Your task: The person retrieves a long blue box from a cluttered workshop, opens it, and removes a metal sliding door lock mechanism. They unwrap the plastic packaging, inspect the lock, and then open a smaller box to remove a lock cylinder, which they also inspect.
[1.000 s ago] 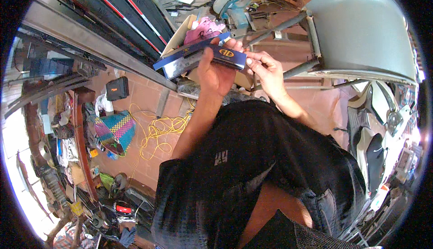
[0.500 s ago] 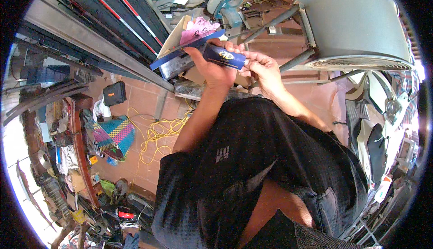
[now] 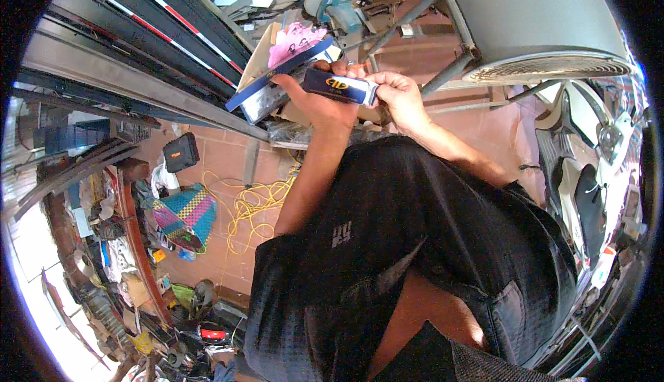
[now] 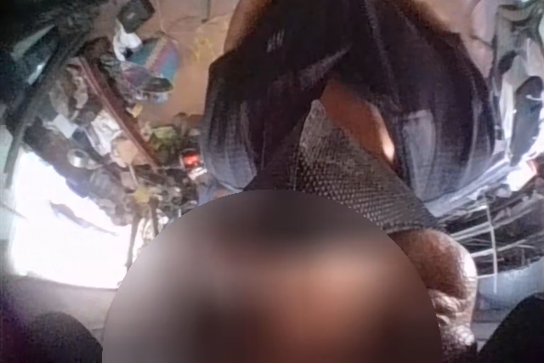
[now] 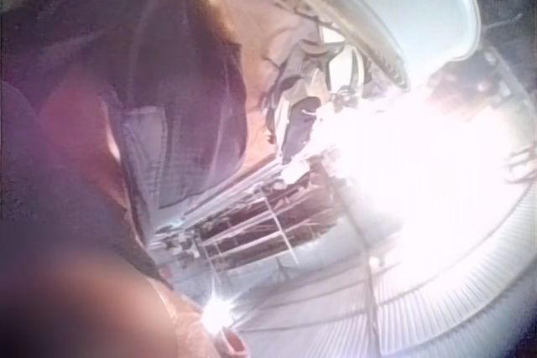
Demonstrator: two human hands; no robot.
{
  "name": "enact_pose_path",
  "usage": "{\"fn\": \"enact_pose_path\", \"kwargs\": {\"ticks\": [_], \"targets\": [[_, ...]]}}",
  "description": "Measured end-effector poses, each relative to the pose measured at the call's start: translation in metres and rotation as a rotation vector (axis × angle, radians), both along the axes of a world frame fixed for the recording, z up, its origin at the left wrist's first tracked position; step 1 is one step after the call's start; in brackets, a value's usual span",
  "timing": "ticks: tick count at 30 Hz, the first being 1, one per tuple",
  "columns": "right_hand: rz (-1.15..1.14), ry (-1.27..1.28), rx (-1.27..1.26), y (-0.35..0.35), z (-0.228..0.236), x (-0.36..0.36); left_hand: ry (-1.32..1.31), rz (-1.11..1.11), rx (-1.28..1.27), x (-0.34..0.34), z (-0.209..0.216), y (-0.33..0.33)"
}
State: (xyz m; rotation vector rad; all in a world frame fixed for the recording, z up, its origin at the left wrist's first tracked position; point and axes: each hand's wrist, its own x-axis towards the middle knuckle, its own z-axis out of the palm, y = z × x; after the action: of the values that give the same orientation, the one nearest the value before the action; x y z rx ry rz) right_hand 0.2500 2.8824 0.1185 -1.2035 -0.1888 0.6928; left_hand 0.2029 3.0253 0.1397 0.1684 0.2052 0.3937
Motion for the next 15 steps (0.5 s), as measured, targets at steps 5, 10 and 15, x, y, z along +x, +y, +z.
{"fn": "enact_pose_path", "kwargs": {"ticks": [5,10,15], "targets": [[0.011,0.2,0.191,0.001,0.005,0.0,0.168,-0.015,-0.162,0.005,-0.001,0.013],[0.148,0.228,0.008,-0.001,0.013,0.006,0.174,0.043,0.05,0.004,-0.012,0.01],[0.126,0.269,0.163,0.008,0.01,0.008,0.238,0.045,0.064,0.012,-0.014,0.028]]}}
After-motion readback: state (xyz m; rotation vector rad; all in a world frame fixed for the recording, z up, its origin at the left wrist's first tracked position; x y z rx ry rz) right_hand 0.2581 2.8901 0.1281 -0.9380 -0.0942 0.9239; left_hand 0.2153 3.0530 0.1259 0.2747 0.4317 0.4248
